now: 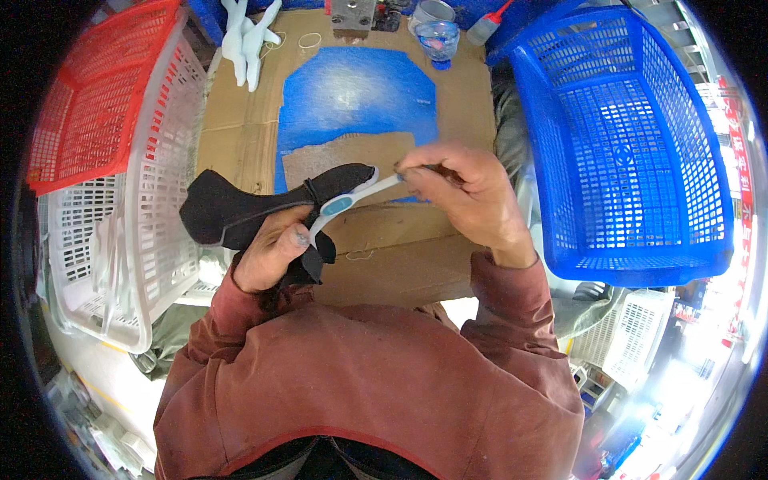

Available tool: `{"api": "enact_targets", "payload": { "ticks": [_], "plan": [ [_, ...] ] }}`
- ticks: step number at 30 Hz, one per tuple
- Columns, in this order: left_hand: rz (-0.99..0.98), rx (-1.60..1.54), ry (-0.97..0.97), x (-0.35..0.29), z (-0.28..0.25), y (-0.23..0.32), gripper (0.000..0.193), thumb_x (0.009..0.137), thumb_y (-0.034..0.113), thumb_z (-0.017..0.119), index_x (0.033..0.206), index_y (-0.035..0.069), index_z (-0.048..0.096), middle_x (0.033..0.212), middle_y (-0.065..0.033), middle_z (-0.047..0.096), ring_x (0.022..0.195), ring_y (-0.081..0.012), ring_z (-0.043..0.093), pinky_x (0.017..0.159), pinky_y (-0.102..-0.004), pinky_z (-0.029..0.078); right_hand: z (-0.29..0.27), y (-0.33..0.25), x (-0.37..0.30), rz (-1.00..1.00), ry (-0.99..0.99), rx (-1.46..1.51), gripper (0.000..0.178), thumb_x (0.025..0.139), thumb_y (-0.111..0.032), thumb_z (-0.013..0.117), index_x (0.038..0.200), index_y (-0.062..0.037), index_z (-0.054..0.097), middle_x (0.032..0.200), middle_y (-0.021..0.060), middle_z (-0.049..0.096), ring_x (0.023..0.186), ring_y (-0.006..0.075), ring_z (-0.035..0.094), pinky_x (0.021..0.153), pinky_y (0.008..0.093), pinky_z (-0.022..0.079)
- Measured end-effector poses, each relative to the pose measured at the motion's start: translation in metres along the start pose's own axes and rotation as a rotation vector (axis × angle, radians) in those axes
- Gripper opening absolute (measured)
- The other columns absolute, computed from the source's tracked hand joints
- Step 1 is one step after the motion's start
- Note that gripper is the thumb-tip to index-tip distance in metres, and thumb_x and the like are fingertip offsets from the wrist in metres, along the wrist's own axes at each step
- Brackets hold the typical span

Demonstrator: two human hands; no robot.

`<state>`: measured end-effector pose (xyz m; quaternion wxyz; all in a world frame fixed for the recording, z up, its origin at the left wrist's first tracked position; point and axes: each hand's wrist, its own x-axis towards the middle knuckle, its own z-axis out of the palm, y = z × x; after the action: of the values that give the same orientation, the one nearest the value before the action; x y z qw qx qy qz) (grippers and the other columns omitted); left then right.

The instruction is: The person assembles a shoe upper by hand, repeatedly folding and pressing the black fabric around a white insole. They use a toothbrush to apply a liquid from a bottle to the edges, then press the parts together. The finished unit is placed into a red basket.

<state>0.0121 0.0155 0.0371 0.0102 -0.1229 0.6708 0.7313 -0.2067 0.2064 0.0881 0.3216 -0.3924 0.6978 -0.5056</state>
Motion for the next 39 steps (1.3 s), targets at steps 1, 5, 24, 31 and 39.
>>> {"api": "enact_targets", "payload": {
  "ticks": [1,5,24,31,39],
  "plan": [
    [0.012,-0.002,0.011,0.0,0.001,0.0,0.066,0.093,0.063,0.052,0.095,-0.002,0.058,0.083,-0.0048,0.048,0.08,-0.0147,0.043,0.073,-0.0305,0.041,0.0,0.0,0.0,-0.014,0.052,-0.02,0.011,0.094,-0.002,0.067,0.105,-0.0018,0.07,0.087,0.0015,0.067,0.076,0.0079,0.061,0.067,0.0222,0.049],
    [0.018,-0.009,0.035,-0.002,0.001,0.004,0.065,0.093,0.061,0.054,0.1,-0.004,0.06,0.086,-0.0054,0.051,0.082,-0.0148,0.044,0.076,-0.0299,0.041,-0.004,-0.004,0.005,-0.063,0.07,-0.021,0.011,0.094,-0.003,0.067,0.105,-0.0019,0.07,0.088,0.0012,0.067,0.078,0.0073,0.062,0.067,0.0222,0.049],
    [0.106,-0.052,0.196,0.017,-0.022,0.001,0.072,0.092,0.057,0.052,0.122,-0.009,0.056,0.093,-0.0012,0.051,0.085,-0.0114,0.043,0.076,-0.0264,0.039,-0.122,0.017,0.113,0.027,0.359,0.079,0.021,0.097,-0.012,0.064,0.108,0.0044,0.069,0.086,0.0081,0.07,0.072,0.0139,0.066,0.063,0.0252,0.054],
    [0.052,-0.004,0.182,0.039,-0.036,0.006,0.087,0.092,0.064,0.051,0.14,-0.008,0.047,0.136,-0.0157,0.057,0.124,-0.0245,0.052,0.106,-0.0342,0.038,-0.18,0.082,0.273,0.042,0.382,-0.209,0.018,0.092,-0.014,0.064,0.1,-0.0002,0.072,0.087,0.012,0.072,0.07,0.0155,0.069,0.061,0.0276,0.056],
    [-0.042,-0.033,0.238,0.065,-0.05,0.008,0.101,0.084,0.077,0.054,0.144,-0.004,0.045,0.13,-0.0123,0.058,0.112,-0.0241,0.058,0.1,-0.0357,0.043,-0.194,0.151,0.363,0.016,0.246,-1.013,0.023,0.085,-0.027,0.064,0.091,-0.0077,0.075,0.083,0.0154,0.073,0.075,0.0301,0.071,0.074,0.0412,0.056]
  ]
}}
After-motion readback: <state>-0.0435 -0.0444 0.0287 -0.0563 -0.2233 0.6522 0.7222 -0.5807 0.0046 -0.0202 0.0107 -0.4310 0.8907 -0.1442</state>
